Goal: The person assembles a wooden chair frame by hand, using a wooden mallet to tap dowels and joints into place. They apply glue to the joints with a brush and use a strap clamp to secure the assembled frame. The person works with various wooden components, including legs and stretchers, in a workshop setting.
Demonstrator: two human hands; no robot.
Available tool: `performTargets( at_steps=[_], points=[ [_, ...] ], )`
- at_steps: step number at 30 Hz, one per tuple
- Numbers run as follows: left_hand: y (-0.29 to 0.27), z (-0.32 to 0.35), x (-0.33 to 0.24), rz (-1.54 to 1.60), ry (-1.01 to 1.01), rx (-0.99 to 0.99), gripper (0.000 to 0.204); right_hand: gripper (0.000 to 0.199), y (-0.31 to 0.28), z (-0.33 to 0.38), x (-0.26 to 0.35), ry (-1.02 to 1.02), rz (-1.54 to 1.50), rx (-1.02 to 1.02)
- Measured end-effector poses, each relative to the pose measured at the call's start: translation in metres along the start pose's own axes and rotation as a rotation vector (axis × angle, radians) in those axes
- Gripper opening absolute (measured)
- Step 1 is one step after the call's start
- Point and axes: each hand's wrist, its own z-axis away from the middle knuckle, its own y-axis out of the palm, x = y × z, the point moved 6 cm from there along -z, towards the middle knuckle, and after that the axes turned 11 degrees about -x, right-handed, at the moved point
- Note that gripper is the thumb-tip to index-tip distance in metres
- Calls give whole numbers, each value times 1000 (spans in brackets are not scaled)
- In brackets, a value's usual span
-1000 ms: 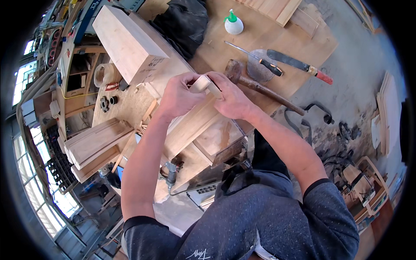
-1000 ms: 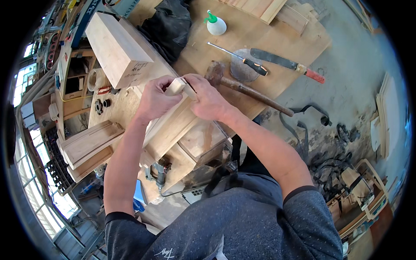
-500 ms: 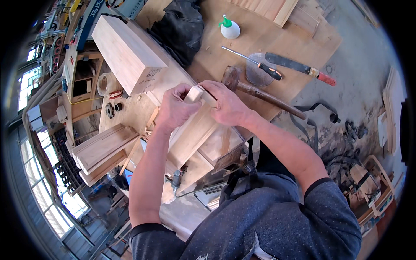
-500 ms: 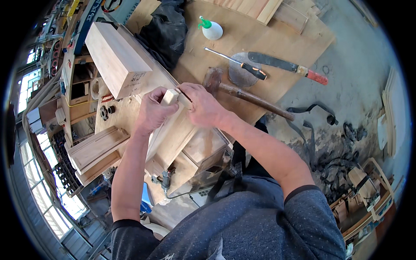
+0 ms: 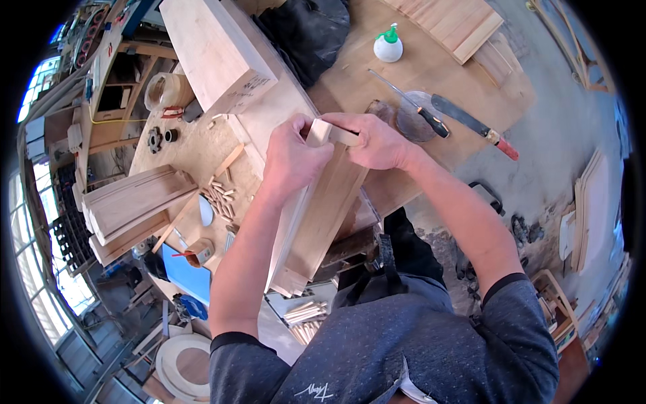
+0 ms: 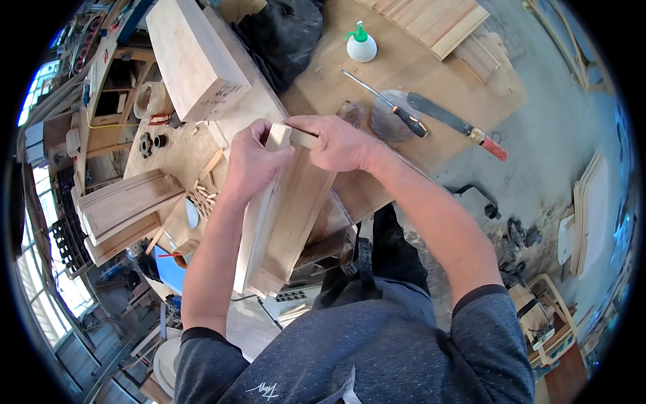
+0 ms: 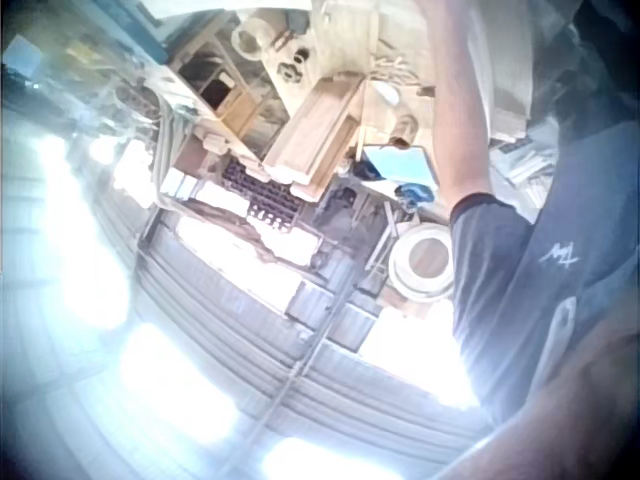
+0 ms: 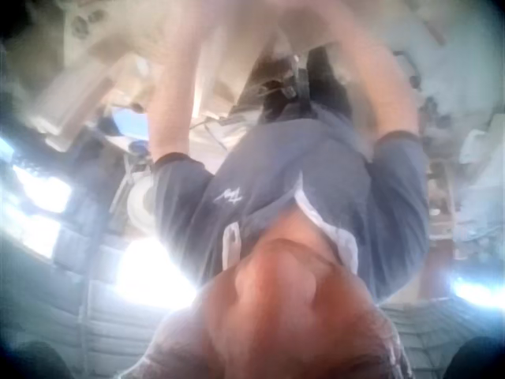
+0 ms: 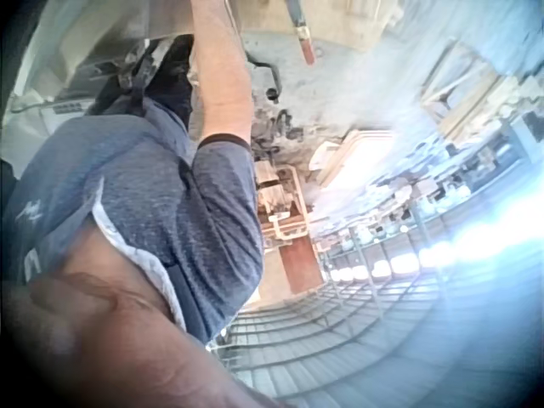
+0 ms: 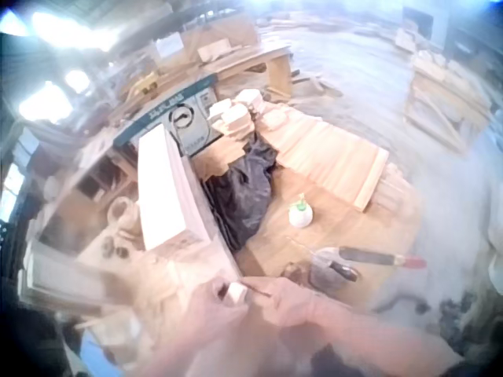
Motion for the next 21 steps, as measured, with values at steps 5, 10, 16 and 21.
performTargets(
  at_steps=[5, 10, 16, 21],
  points=[
    [-13, -13, -7, -21, 38, -107, 36, 64, -2, -29, 1, -135, 127, -7],
    [-30, -55, -13, 78, -59, -193, 34, 47, -13, -84, 24, -52, 131, -40],
    [-34, -75, 4, 104, -88, -209, 36, 27, -10, -88, 29, 81, 535, -148],
    [-55, -75, 10, 76, -180, -278, 36, 18, 11, -111, 23, 46, 371, -116]
  ],
)
